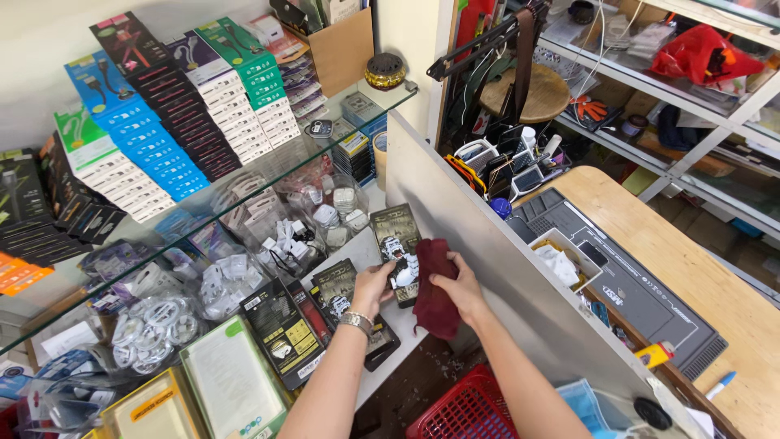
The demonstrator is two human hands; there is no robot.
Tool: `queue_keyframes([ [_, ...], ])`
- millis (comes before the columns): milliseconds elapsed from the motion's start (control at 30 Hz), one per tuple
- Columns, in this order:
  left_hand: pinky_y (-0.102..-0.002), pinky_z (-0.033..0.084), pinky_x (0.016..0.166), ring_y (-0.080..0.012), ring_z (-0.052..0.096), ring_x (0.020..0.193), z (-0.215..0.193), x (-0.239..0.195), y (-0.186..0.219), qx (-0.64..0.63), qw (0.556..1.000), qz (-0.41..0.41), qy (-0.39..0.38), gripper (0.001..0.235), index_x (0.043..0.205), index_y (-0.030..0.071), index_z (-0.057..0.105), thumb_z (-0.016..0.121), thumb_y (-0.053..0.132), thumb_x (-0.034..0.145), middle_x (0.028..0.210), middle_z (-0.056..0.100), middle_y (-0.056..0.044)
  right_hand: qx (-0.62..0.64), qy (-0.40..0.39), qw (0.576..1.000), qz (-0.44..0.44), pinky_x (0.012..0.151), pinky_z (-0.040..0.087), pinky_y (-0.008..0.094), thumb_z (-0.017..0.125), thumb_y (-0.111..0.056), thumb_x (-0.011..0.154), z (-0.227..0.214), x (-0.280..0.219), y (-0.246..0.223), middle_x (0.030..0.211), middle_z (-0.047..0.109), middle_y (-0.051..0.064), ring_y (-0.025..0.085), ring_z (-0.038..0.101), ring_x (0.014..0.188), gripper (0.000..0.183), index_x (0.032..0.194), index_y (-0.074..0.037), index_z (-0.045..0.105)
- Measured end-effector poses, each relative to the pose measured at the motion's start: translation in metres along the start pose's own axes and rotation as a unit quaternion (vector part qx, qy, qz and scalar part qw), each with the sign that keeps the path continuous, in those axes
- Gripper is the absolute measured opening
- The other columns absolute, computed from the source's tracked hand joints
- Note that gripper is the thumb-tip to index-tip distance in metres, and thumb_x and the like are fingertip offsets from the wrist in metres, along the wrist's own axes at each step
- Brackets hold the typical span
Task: The person wipes the surfaces of small product boxes with a red cloth on a counter in an electronics shop. They handle multiple boxes one by one, turning them over to clean different sides, then stack them. The person also retrieves additional boxes from a nearby shelf and continues wiping them before stacking.
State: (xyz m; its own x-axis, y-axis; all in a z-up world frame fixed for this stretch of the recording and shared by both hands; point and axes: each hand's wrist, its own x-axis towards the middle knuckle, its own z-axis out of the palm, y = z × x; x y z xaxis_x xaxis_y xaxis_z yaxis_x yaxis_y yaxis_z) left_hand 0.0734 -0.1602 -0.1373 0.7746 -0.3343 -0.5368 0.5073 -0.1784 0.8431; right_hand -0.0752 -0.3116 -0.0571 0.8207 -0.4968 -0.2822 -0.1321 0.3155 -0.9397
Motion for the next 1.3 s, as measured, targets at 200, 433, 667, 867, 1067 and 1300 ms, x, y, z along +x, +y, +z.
queue_keyframes([
  [200, -0.035, 0.061, 0.070, -0.0190, 0.072, 0.085, -0.032, -0.052, 0.037, 0.002, 0.992, 0.102, -0.072, 0.041, 0.120, -0.006, 0.061, 0.073, 0.021, 0.092, 0.104, 0.072, -0.013, -0.119, -0.039, 0.988, -0.091, 0.089, 0.057, 0.036, 0.074, -0.014, 0.087, 0.009, -0.039, -0.061, 0.119, 0.071, 0.014, 0.023, 0.069, 0.105, 0.051, 0.133, -0.003, 0.055],
  [433, -0.039, 0.061, 0.073, -0.0261, 0.073, 0.088, -0.043, -0.101, 0.027, -0.051, 0.976, 0.100, -0.185, 0.036, 0.122, -0.009, 0.064, 0.062, 0.017, 0.097, 0.109, 0.073, -0.019, -0.481, 0.018, 0.753, -0.448, 0.100, 0.048, 0.048, 0.075, -0.026, 0.088, 0.061, -0.067, -0.023, 0.139, 0.060, 0.026, 0.048, 0.060, 0.120, 0.052, 0.130, 0.000, 0.062],
  [667, -0.044, 0.062, 0.091, -0.0352, 0.071, 0.109, -0.106, -0.126, 0.049, -0.292, 0.934, -0.031, -0.204, 0.035, 0.125, -0.008, 0.060, 0.058, 0.016, 0.099, 0.118, 0.071, -0.026, -0.024, 0.116, 0.988, -0.096, 0.076, 0.058, 0.043, 0.067, -0.024, 0.095, 0.040, -0.056, -0.029, 0.108, 0.072, 0.014, 0.028, 0.070, 0.090, 0.042, 0.130, -0.001, 0.061],
  [867, -0.045, 0.052, 0.099, -0.0472, 0.064, 0.119, -0.121, -0.149, 0.068, -0.484, 0.836, -0.114, -0.233, 0.035, 0.126, -0.015, 0.052, 0.057, 0.010, 0.102, 0.122, 0.066, -0.031, -0.003, 0.055, 0.997, -0.050, 0.074, 0.058, 0.038, 0.069, -0.024, 0.094, 0.056, -0.097, -0.043, 0.107, 0.072, 0.011, 0.021, 0.069, 0.087, 0.042, 0.131, -0.003, 0.062],
  [1067, -0.045, 0.063, 0.094, -0.0361, 0.069, 0.113, -0.122, -0.155, 0.062, -0.335, 0.917, -0.047, -0.213, 0.038, 0.128, -0.009, 0.055, 0.061, 0.017, 0.101, 0.120, 0.070, -0.026, 0.052, 0.045, 0.986, -0.154, 0.081, 0.058, 0.036, 0.068, -0.026, 0.094, 0.058, -0.122, -0.057, 0.112, 0.073, 0.010, 0.019, 0.070, 0.094, 0.047, 0.135, -0.004, 0.062],
  [1300, -0.040, 0.066, 0.073, -0.0228, 0.071, 0.084, -0.097, -0.173, 0.048, 0.033, 0.973, 0.128, -0.190, 0.035, 0.117, -0.010, 0.067, 0.065, 0.018, 0.096, 0.102, 0.072, -0.015, -0.506, -0.102, 0.751, -0.413, 0.107, 0.044, 0.045, 0.074, -0.028, 0.091, 0.077, -0.125, -0.050, 0.143, 0.061, 0.020, 0.041, 0.058, 0.127, 0.044, 0.126, -0.003, 0.066],
])
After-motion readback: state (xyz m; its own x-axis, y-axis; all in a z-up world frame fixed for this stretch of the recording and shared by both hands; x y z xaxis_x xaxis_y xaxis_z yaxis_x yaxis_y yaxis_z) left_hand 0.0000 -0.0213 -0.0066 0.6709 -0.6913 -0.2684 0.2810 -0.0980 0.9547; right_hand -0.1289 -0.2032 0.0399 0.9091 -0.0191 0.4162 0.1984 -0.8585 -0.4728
